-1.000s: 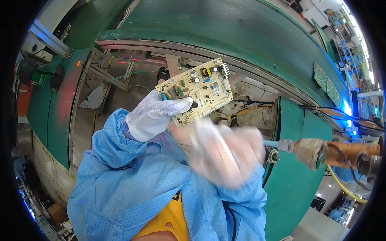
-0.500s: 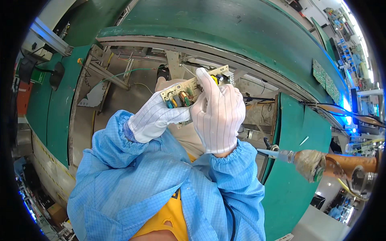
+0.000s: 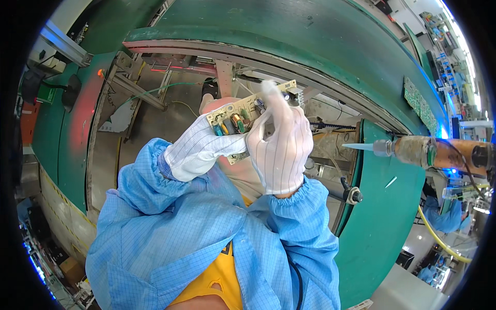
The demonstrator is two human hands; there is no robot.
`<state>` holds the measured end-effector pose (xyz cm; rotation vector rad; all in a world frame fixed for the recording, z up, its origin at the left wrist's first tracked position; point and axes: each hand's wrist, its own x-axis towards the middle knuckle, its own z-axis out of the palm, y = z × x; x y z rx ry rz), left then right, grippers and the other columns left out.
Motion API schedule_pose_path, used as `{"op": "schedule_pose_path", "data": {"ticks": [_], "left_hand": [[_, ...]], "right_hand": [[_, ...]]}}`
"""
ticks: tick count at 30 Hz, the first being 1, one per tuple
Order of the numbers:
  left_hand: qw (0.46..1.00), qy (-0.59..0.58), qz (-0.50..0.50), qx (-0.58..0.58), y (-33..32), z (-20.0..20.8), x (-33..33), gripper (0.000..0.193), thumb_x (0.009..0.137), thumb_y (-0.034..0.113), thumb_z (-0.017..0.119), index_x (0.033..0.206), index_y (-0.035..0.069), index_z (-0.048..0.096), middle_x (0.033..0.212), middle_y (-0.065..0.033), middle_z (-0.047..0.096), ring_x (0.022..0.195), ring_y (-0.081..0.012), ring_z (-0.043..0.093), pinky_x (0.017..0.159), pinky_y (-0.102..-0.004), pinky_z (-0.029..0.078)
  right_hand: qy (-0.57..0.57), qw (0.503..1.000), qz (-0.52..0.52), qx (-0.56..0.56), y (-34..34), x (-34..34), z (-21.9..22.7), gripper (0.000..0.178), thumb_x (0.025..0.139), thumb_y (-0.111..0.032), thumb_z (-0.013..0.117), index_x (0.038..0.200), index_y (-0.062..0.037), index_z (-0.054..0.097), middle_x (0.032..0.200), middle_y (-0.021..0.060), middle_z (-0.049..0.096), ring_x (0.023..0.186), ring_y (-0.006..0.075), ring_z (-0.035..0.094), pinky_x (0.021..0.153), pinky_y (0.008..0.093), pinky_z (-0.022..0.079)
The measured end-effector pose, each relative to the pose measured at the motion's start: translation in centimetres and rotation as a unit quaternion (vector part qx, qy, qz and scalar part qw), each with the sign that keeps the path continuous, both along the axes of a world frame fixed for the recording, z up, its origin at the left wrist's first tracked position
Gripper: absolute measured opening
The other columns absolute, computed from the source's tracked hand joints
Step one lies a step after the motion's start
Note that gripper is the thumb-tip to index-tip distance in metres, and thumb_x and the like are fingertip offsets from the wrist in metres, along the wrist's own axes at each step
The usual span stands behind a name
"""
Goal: Assembling and testing circuit boards using an electric screwdriver at a manual assembly station.
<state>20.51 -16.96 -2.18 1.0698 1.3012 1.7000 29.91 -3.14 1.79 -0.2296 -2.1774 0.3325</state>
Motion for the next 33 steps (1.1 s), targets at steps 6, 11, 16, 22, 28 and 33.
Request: {"op": "schedule_pose_path", "data": {"ticks": [6,11,16,22,28,33], "left_hand": [[0.994,0.105,0.004,0.020,-0.4,0.1,-1.3,0.032,0.096,0.016,0.052,0.124,0.001,0.057,0.122,-0.0185,0.058,0.110,-0.0314,0.058,0.093,-0.0380,0.049],[0.985,-0.155,-0.010,-0.071,-0.9,2.3,-2.6,0.050,0.084,0.016,0.072,0.128,-0.001,0.053,0.111,-0.0068,0.066,0.102,-0.0121,0.060,0.088,-0.0262,0.048],[0.981,-0.173,0.049,-0.073,-2.3,5.5,-5.1,0.052,0.085,0.017,0.070,0.130,-0.003,0.052,0.116,-0.0075,0.064,0.105,-0.0165,0.060,0.092,-0.0307,0.047],[0.946,0.064,0.314,-0.049,-3.2,10.8,-12.4,0.049,0.085,0.015,0.069,0.130,0.001,0.054,0.113,-0.0042,0.064,0.100,-0.0121,0.059,0.088,-0.0262,0.047],[0.757,0.408,0.489,-0.145,-7.3,6.2,-30.4,0.048,0.087,0.027,0.069,0.129,0.006,0.057,0.113,-0.0099,0.067,0.100,-0.0171,0.063,0.089,-0.0292,0.047],[0.656,0.454,0.523,-0.300,-15.5,-0.8,-47.2,0.046,0.090,0.030,0.064,0.132,0.013,0.055,0.111,-0.0118,0.067,0.104,-0.0248,0.063,0.089,-0.0329,0.047]], "right_hand": [[-0.008,0.987,0.104,-0.121,-1.4,5.7,4.8,0.056,0.078,0.008,0.063,0.132,0.0128,0.046,0.122,0.0277,0.057,0.074,0.0165,0.059,0.065,0.0277,0.050],[0.267,0.852,0.418,-0.165,3.5,14.8,6.5,0.057,0.084,-0.003,0.065,0.132,0.0168,0.041,0.129,0.0349,0.046,0.114,0.0371,0.048,0.080,0.0486,0.052],[0.195,0.932,-0.298,0.061,13.3,19.0,7.4,0.038,0.095,-0.022,0.055,0.118,0.0083,0.055,0.115,0.0202,0.057,0.103,0.0225,0.059,0.084,0.0350,0.053],[0.003,0.923,-0.205,-0.324,20.3,12.6,6.2,0.040,0.091,-0.018,0.060,0.129,-0.0053,0.057,0.114,0.0093,0.059,0.088,0.0169,0.061,0.078,0.0273,0.051],[-0.197,0.909,-0.365,-0.030,30.1,9.9,2.5,0.047,0.085,-0.022,0.064,0.131,-0.0194,0.055,0.119,0.0149,0.060,0.099,0.0283,0.064,0.088,0.0399,0.050],[-0.298,0.813,-0.500,0.019,34.5,10.3,2.1,0.052,0.084,-0.016,0.063,0.134,-0.0182,0.049,0.126,0.0157,0.055,0.115,0.0321,0.055,0.096,0.0415,0.046]]}}
